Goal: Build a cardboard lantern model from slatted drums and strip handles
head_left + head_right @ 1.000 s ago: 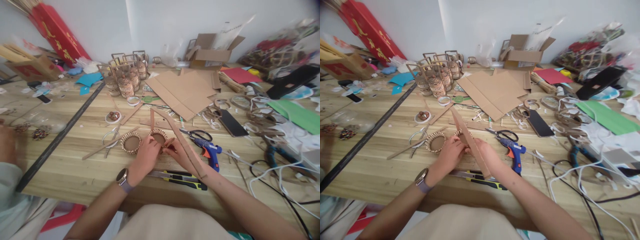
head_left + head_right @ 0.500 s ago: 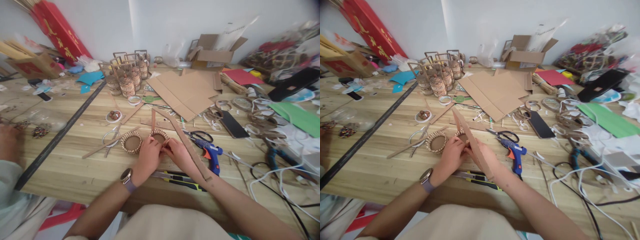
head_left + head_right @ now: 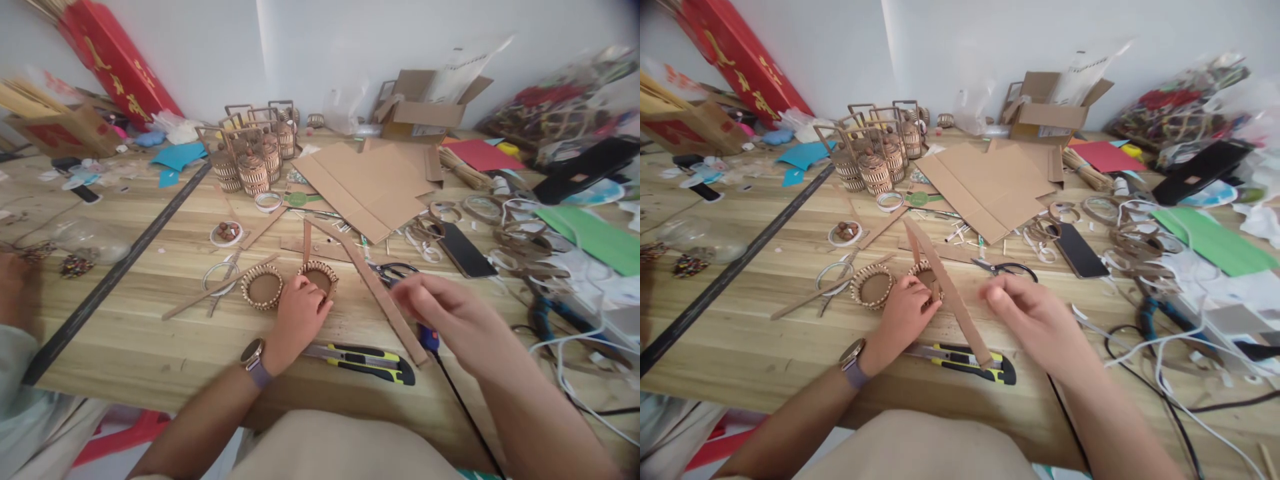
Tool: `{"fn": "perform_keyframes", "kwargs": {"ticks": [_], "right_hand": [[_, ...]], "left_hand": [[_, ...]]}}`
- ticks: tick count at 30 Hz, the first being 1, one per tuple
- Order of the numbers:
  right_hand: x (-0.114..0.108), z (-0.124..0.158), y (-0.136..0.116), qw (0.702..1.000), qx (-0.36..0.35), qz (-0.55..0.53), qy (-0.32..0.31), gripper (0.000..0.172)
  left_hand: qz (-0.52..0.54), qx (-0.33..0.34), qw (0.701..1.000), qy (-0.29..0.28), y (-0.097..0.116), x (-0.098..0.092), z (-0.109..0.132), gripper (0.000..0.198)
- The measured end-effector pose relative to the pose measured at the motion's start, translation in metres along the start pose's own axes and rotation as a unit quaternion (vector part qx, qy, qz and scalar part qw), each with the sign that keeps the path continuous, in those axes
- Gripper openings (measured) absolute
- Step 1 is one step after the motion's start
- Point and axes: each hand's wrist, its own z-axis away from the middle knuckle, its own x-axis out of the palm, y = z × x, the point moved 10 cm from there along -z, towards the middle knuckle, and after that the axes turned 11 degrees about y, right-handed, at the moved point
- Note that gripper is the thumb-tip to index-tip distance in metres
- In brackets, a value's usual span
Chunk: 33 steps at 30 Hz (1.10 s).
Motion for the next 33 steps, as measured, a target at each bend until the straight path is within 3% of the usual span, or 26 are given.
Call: {"fn": "perform_keyframes", "kwargs": {"ticks": [4, 8, 11, 18, 26, 33], "right_hand": [[-0.018, 0.027, -0.036, 0.998, -0.054, 0.025, 0.011, 0.035], [0.002, 0.031, -0.053, 0.992, -0.090, 0.086, 0.032, 0.031], [0.025, 0.022, -0.044, 0.990, -0.079, 0.111, 0.023, 0.035], [0.061, 0.004, -0.017, 0.980, -0.111, 0.139, 0.088, 0.035], [0.072, -0.004, -0.011, 0.983, -0.088, 0.115, 0.113, 0.021], [0.080, -0.007, -0.007, 0.985, -0.091, 0.101, 0.105, 0.020]], "left_hand": [[-0.003, -0.002, 1.000, 0.004, -0.001, 0.000, 0.000, 0.017], [-0.003, 0.003, 1.000, 0.000, 0.000, -0.001, 0.000, 0.018], [-0.003, 0.006, 1.000, -0.004, 0.001, 0.000, 0.000, 0.018], [0.003, 0.019, 1.000, -0.006, 0.002, 0.001, 0.000, 0.020], [0.005, 0.014, 1.000, 0.003, 0.000, 0.001, 0.000, 0.019], [0.004, 0.003, 1.000, -0.001, 0.002, -0.002, -0.002, 0.015]]}}
